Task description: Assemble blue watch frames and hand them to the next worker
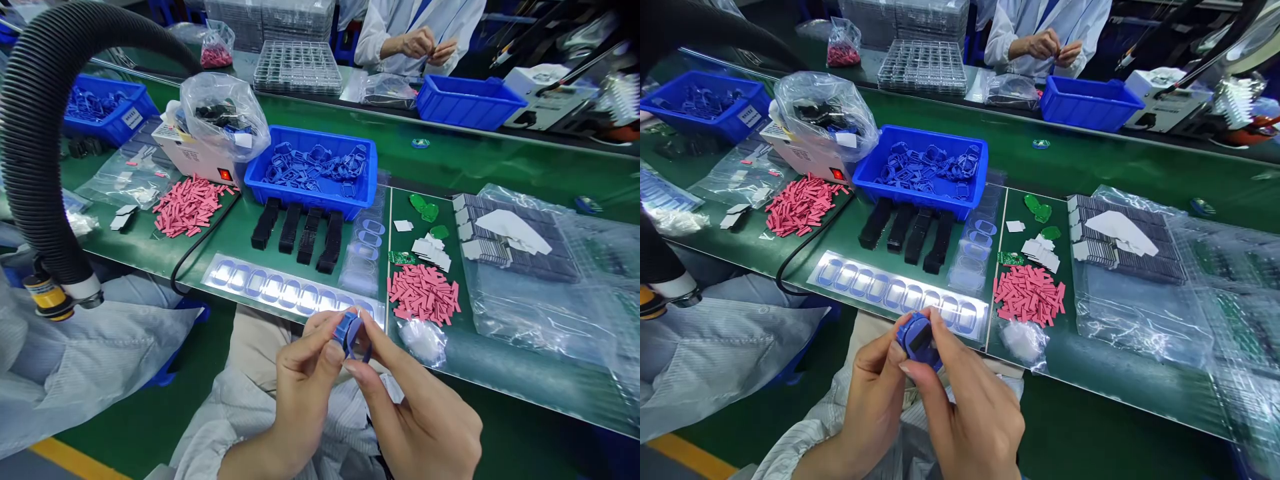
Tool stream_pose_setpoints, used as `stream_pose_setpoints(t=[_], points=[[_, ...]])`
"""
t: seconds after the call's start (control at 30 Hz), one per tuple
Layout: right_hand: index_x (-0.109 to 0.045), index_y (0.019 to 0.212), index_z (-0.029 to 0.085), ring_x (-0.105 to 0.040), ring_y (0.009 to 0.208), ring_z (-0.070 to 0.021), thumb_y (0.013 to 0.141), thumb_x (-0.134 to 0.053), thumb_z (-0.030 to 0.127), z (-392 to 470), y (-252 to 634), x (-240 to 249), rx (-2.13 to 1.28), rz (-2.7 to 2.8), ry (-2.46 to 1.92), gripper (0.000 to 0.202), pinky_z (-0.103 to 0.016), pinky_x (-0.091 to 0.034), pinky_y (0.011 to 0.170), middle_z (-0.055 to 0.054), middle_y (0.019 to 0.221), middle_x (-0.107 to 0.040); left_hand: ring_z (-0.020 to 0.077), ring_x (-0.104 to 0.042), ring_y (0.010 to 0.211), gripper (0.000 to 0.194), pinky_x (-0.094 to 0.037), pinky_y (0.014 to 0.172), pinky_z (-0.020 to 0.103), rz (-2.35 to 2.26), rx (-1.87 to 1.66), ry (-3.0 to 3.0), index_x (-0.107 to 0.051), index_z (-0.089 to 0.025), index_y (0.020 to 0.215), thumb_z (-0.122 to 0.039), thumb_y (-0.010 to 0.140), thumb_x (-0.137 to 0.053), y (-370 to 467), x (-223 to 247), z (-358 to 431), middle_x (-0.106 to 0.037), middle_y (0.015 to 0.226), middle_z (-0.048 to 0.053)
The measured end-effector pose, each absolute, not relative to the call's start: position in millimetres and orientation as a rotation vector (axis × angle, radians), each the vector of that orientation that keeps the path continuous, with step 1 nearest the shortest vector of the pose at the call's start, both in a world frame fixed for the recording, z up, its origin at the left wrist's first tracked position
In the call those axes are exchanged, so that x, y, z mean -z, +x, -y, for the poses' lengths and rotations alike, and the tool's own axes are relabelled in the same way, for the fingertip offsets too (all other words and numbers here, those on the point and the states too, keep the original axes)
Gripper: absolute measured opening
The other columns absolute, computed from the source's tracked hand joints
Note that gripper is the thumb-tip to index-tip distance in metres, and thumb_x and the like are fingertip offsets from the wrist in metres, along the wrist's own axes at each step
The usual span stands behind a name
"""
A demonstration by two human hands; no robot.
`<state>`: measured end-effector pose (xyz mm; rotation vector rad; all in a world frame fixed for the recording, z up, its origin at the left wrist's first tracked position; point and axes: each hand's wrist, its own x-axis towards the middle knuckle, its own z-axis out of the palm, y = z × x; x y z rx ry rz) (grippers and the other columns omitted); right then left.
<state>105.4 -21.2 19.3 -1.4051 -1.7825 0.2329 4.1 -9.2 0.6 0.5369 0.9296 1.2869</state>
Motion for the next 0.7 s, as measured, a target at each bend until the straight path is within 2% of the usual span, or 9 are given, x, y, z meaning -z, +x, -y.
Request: stream_pose_setpoints(t=[0.3, 0.37, 0.47, 0.53, 0.6, 0.7], points=[[-0.041, 0.138, 0.035, -0.072, 0.089, -0.0198, 0.087, -0.062, 0.017, 27, 101, -21, -0.276, 1.672, -1.434, 0.058, -0.027, -0.061, 0.075, 0.000, 0.113, -0.070, 0.0166, -0.061, 0.108, 0.021, -0.052, 0.094, 0.028, -0.960, -1.422, 0.884, -0.073, -0.036, 0.101, -0.036, 0.082, -0.065, 0, 7, 9, -0.076, 0.104, -0.001], [-0.044, 0.136, 0.036, -0.072, 0.086, -0.0203, 0.085, -0.063, 0.017, 28, 100, -21, -0.287, 1.637, -1.442, 0.057, -0.027, -0.061, 0.073, 0.001, 0.111, -0.071, 0.0161, -0.061, 0.109, 0.022, -0.049, 0.099, 0.031, -0.948, -1.450, 1.006, -0.071, -0.038, 0.105, -0.035, 0.084, -0.062, -2, 7, 8, -0.075, 0.108, -0.002], [-0.048, 0.133, 0.036, -0.073, 0.082, -0.0200, 0.084, -0.066, 0.019, 28, 99, -19, -0.296, 1.587, -1.452, 0.055, -0.027, -0.061, 0.070, 0.002, 0.109, -0.071, 0.0198, -0.058, 0.114, 0.027, -0.044, 0.103, 0.039, -0.929, -1.436, 1.157, -0.069, -0.036, 0.111, -0.040, 0.089, -0.053, -8, 7, 5, -0.072, 0.114, 0.001], [-0.051, 0.131, 0.036, -0.073, 0.083, -0.0200, 0.083, -0.067, 0.019, 27, 98, -16, -0.294, 1.537, -1.453, 0.053, -0.027, -0.062, 0.071, 0.003, 0.109, -0.071, 0.0216, -0.058, 0.112, 0.031, -0.047, 0.097, 0.039, -0.952, -1.391, 1.235, -0.068, -0.034, 0.112, -0.043, 0.090, -0.050, -12, 5, 3, -0.068, 0.117, 0.005], [-0.053, 0.129, 0.035, -0.073, 0.085, -0.0208, 0.083, -0.067, 0.018, 26, 97, -14, -0.281, 1.488, -1.452, 0.051, -0.028, -0.062, 0.071, 0.002, 0.109, -0.071, 0.0197, -0.060, 0.102, 0.029, -0.051, 0.085, 0.033, -1.013, -1.371, 1.343, -0.069, -0.034, 0.111, -0.042, 0.088, -0.054, -15, -1, 0, -0.067, 0.112, 0.005], [-0.053, 0.130, 0.032, -0.073, 0.085, -0.0213, 0.083, -0.065, 0.014, 25, 98, -11, -0.225, 1.487, -1.437, 0.051, -0.028, -0.062, 0.069, 0.001, 0.112, -0.069, 0.0152, -0.058, 0.085, 0.028, -0.051, 0.068, 0.026, -1.116, -1.395, 1.608, -0.070, -0.029, 0.111, -0.030, 0.083, -0.064, -20, -14, -5, -0.069, 0.095, 0.004]])
